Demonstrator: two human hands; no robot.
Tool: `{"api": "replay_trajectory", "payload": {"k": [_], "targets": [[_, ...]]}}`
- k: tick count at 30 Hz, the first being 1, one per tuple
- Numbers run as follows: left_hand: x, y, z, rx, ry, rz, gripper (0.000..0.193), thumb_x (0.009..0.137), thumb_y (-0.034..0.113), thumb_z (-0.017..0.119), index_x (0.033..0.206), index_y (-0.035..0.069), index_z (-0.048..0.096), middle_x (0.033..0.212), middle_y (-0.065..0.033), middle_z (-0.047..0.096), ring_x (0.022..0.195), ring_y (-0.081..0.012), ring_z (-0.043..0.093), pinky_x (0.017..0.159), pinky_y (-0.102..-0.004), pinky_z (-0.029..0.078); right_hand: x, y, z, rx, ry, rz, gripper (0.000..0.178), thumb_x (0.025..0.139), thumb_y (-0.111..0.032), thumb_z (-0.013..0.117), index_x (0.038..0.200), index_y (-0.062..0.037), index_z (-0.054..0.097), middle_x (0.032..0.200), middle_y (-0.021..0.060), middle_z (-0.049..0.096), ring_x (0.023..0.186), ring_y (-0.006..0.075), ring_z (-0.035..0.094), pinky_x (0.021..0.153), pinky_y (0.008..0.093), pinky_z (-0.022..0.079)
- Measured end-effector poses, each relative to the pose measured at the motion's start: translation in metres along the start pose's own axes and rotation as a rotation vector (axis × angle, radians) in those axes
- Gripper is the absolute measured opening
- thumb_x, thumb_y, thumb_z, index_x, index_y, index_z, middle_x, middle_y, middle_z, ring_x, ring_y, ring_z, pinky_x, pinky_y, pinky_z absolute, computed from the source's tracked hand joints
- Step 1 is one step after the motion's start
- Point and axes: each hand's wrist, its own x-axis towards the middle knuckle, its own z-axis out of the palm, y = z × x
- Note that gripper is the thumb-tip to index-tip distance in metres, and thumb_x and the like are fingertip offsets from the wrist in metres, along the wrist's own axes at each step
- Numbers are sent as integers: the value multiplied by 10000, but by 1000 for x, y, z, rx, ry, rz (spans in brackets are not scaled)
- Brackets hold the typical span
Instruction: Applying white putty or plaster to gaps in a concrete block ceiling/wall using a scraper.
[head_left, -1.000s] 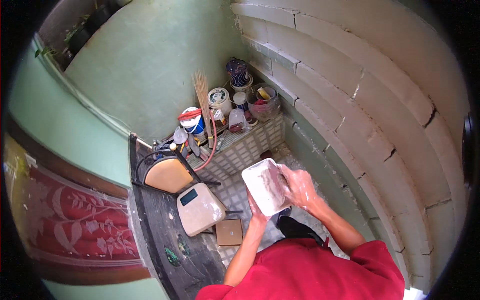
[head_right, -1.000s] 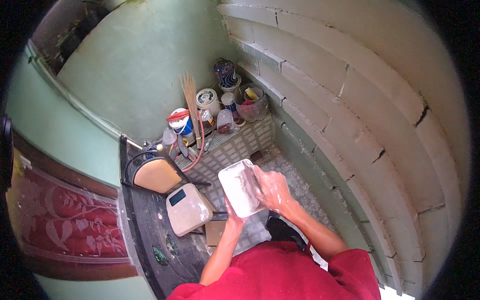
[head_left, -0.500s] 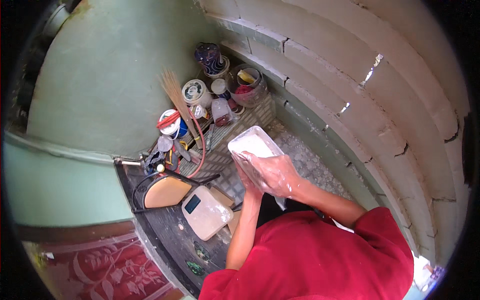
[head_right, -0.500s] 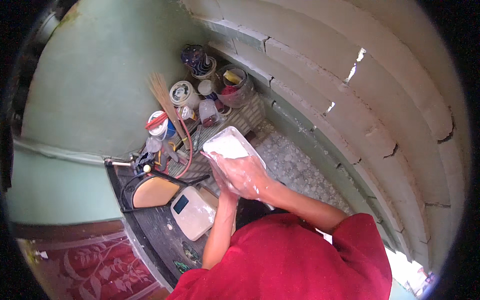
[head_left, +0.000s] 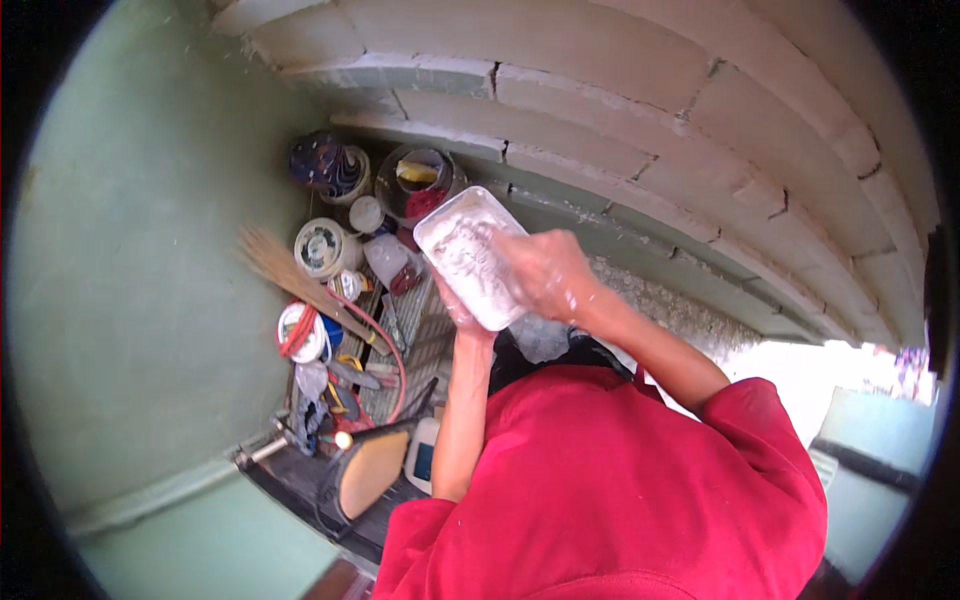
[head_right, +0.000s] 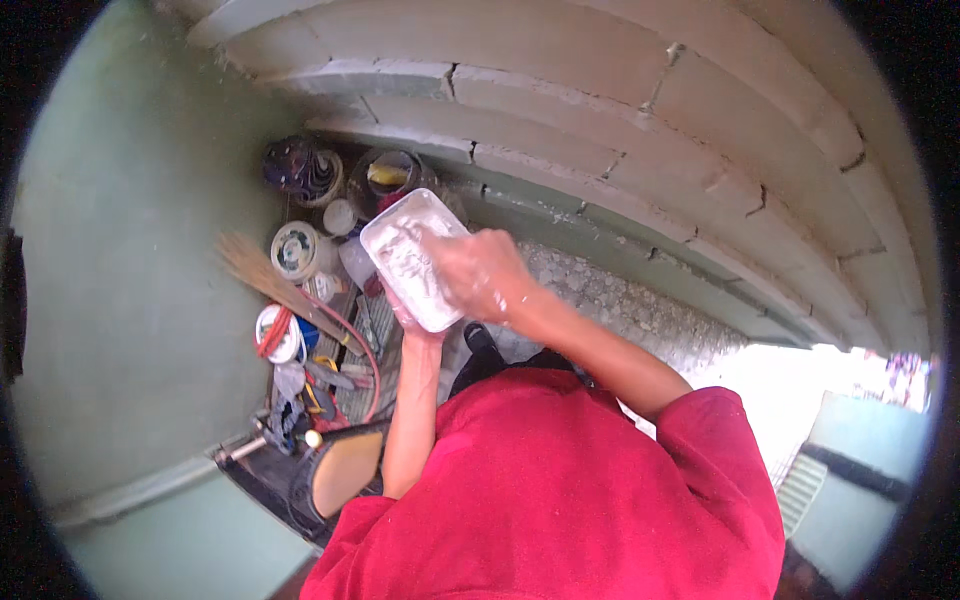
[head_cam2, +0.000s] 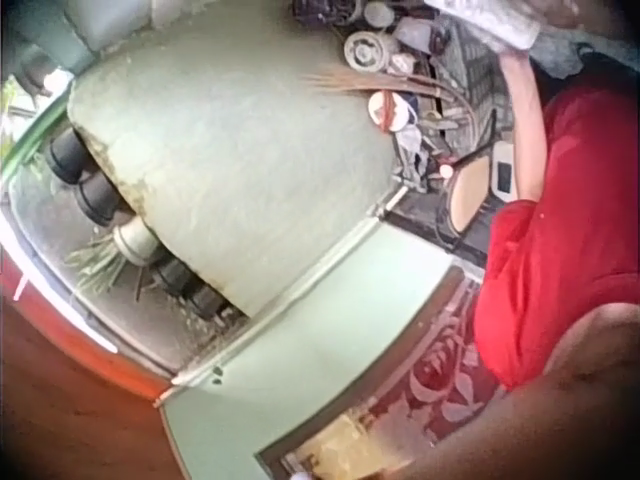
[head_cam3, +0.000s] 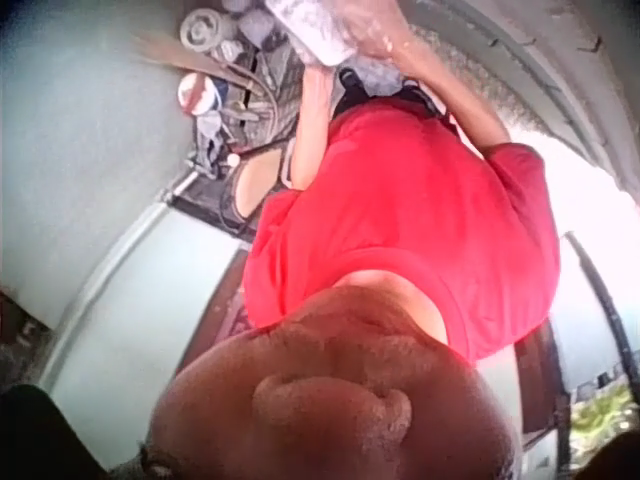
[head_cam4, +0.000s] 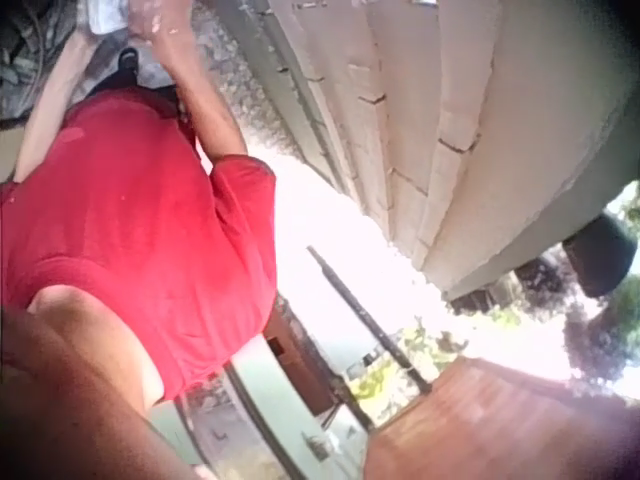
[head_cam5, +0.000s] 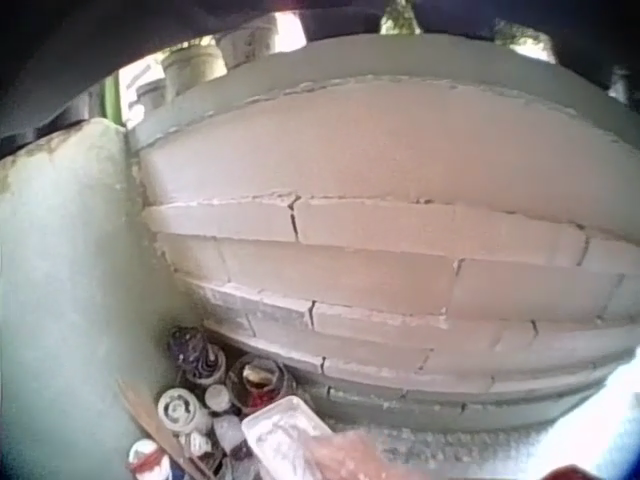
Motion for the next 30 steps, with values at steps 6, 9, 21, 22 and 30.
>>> {"api": "replay_trajectory", "payload": {"k": [6,9,21,22,30], "targets": [[47,32,-28,105,-6,-173,653,961,632,363,1394,150,442,1361,-40,498,1232,-247,492,1065,-433,389,29,-43,14,76,178,-1,648,731,-143,616,1357,-72,462,860,150,660,736,360,658,596,471,516],[53,45,-28,166,-40,-219,657,954,637,370,1388,149,450,1325,-55,528,1204,-259,517,1045,-443,414,36,-42,35,109,175,39,547,767,-163,612,1299,-87,512,826,164,655,719,375,648,598,481,513],[94,95,-38,-104,-285,-423,632,984,556,347,1423,107,407,1388,-101,505,1241,-288,523,1061,-462,428,75,-59,69,-1,363,412,325,901,-183,555,1207,-78,589,829,219,650,711,403,636,624,471,500],[97,93,-39,-107,-280,-426,632,984,556,347,1423,107,407,1388,-101,505,1241,-288,523,1061,-462,428,75,-59,74,6,373,400,340,887,-159,559,1216,-78,587,845,220,652,719,404,636,629,467,503],[111,30,-23,-48,-218,-433,600,976,528,377,1413,120,426,1386,-89,511,1240,-297,522,1059,-463,429,50,-7,28,204,393,364,371,866,-153,569,1224,-57,577,888,209,650,773,439,615,685,481,496]]}}
